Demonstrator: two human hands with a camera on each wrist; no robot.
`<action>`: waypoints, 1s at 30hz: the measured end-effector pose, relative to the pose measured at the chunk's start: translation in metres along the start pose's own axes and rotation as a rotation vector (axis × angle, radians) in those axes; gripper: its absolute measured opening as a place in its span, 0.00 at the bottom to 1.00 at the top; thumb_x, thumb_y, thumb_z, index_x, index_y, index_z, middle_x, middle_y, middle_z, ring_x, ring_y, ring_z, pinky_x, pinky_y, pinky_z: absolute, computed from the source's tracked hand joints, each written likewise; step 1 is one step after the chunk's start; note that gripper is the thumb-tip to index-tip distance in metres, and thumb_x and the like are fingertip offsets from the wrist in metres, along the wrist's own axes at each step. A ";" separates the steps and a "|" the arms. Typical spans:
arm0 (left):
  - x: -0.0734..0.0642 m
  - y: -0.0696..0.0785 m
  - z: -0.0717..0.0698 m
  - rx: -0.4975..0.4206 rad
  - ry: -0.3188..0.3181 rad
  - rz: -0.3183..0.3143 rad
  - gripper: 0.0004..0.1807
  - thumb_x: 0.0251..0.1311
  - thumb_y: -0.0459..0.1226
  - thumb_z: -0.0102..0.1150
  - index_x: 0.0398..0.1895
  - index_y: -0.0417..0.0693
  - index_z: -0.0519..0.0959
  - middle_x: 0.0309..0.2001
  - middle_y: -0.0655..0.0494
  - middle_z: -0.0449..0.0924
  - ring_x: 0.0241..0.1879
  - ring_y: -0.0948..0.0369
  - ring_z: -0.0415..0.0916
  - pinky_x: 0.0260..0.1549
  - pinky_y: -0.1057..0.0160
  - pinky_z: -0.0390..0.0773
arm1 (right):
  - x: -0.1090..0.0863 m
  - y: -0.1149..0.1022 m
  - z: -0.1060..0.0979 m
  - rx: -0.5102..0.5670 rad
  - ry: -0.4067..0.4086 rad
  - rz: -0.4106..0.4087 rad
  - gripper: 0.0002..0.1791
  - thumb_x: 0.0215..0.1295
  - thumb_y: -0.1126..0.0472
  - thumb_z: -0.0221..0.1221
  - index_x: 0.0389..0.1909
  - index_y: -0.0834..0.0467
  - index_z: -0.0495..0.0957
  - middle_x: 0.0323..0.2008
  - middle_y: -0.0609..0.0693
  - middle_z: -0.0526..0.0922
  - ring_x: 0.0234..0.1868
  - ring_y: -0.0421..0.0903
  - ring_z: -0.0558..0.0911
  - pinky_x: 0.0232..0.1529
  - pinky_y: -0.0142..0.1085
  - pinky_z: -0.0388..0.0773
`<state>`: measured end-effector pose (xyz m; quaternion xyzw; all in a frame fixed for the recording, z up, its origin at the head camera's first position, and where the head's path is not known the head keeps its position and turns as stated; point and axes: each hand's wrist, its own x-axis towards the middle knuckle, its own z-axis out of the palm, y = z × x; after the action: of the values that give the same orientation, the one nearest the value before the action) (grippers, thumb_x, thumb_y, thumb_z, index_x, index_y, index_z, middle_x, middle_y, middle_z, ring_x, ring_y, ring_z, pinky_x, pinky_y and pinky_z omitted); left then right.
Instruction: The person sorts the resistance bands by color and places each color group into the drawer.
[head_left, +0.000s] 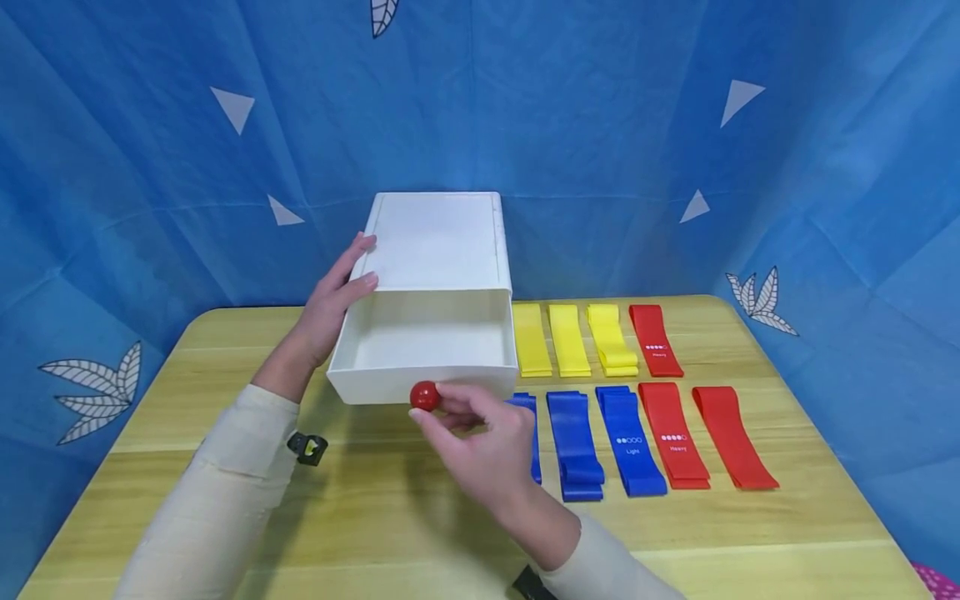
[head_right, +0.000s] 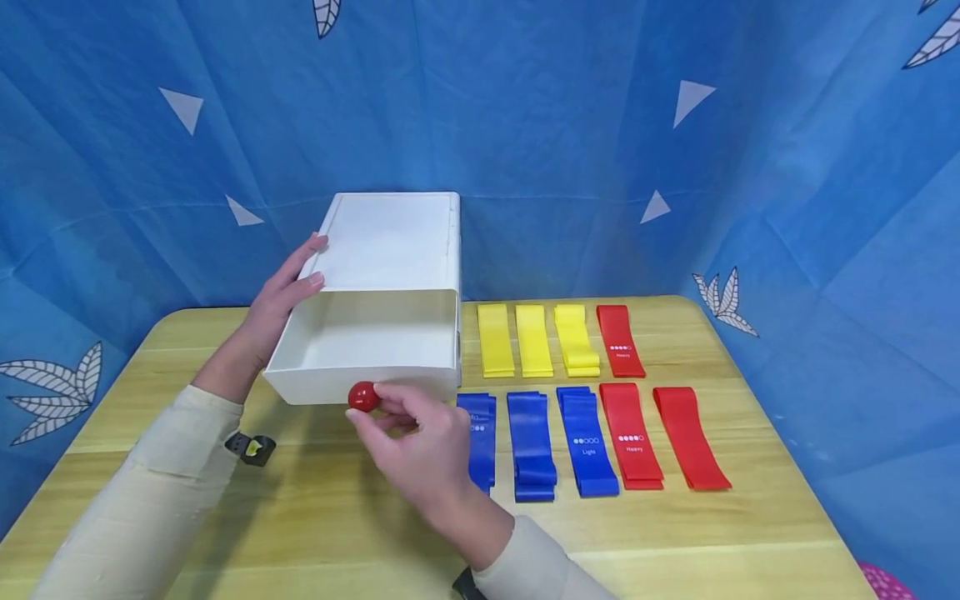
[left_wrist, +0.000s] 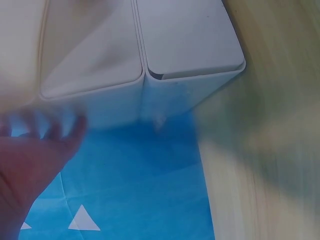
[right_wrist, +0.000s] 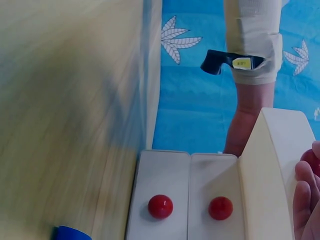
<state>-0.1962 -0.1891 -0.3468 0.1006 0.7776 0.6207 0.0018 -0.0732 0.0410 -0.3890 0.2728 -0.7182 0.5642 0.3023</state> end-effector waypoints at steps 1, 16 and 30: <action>0.000 0.000 0.000 -0.003 -0.002 0.000 0.35 0.71 0.52 0.47 0.80 0.68 0.52 0.78 0.76 0.37 0.77 0.57 0.36 0.64 0.37 0.59 | -0.001 -0.001 0.000 0.002 -0.002 -0.002 0.14 0.50 0.66 0.76 0.39 0.62 0.86 0.33 0.52 0.88 0.27 0.42 0.87 0.25 0.30 0.81; 0.002 -0.003 -0.001 -0.018 -0.009 0.019 0.35 0.72 0.51 0.46 0.80 0.66 0.52 0.78 0.73 0.36 0.77 0.56 0.34 0.64 0.38 0.59 | -0.014 -0.002 -0.003 -0.003 -0.031 -0.031 0.16 0.48 0.69 0.76 0.39 0.64 0.84 0.33 0.54 0.88 0.28 0.44 0.87 0.26 0.30 0.81; 0.002 -0.001 -0.001 -0.031 -0.005 0.007 0.35 0.72 0.51 0.47 0.80 0.67 0.52 0.78 0.73 0.37 0.77 0.55 0.38 0.62 0.37 0.62 | -0.019 -0.010 -0.013 0.024 -0.076 0.014 0.13 0.54 0.66 0.74 0.41 0.60 0.86 0.35 0.51 0.88 0.31 0.41 0.87 0.28 0.30 0.82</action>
<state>-0.1981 -0.1897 -0.3478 0.1049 0.7674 0.6325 0.0029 -0.0515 0.0524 -0.3940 0.2929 -0.7242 0.5642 0.2674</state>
